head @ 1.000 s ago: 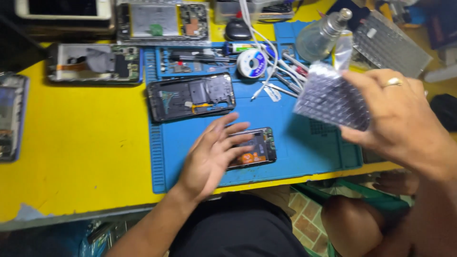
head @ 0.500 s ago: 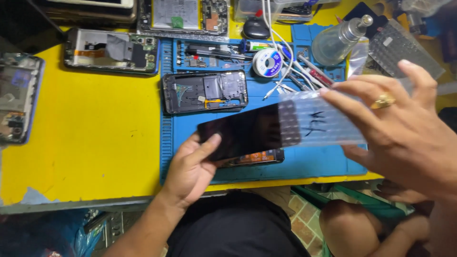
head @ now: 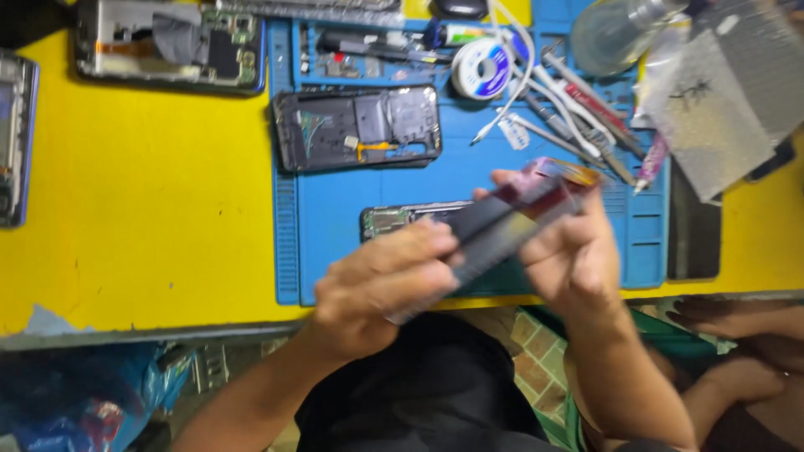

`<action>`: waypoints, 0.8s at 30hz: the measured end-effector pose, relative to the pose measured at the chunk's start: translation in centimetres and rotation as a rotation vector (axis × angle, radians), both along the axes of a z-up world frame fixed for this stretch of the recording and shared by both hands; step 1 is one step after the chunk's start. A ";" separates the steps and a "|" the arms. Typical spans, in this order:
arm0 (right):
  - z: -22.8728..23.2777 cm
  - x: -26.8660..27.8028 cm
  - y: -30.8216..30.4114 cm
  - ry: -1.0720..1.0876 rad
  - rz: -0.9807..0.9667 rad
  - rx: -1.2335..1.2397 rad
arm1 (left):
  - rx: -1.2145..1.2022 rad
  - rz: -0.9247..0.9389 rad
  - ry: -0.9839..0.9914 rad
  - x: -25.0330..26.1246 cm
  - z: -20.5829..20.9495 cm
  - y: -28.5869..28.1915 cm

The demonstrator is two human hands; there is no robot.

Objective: The person disassembles a mobile phone by hand, prying the back cover off and then detaching the battery from the internal chassis.

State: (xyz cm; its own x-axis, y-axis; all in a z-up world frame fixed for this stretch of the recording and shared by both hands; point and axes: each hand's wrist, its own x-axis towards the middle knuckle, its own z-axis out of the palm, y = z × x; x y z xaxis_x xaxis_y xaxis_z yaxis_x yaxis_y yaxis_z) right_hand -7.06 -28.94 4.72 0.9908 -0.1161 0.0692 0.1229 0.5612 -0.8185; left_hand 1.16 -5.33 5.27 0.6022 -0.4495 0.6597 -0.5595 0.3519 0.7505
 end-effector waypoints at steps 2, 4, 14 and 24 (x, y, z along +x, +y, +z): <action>0.7 0.6 2.3 0.053 0.042 0.028 | 0.071 -0.035 -0.119 0.0 -0.2 0.0; 0.5 0.8 3.4 0.096 0.080 0.045 | 0.136 -0.077 -0.245 -0.1 -0.6 0.4; 2.9 1.2 0.2 -0.034 0.006 -0.705 | 0.263 -0.059 0.259 -1.0 0.2 1.1; 6.1 1.8 -0.3 -0.276 0.034 -0.979 | -0.091 -0.450 1.244 -0.3 -1.2 -1.4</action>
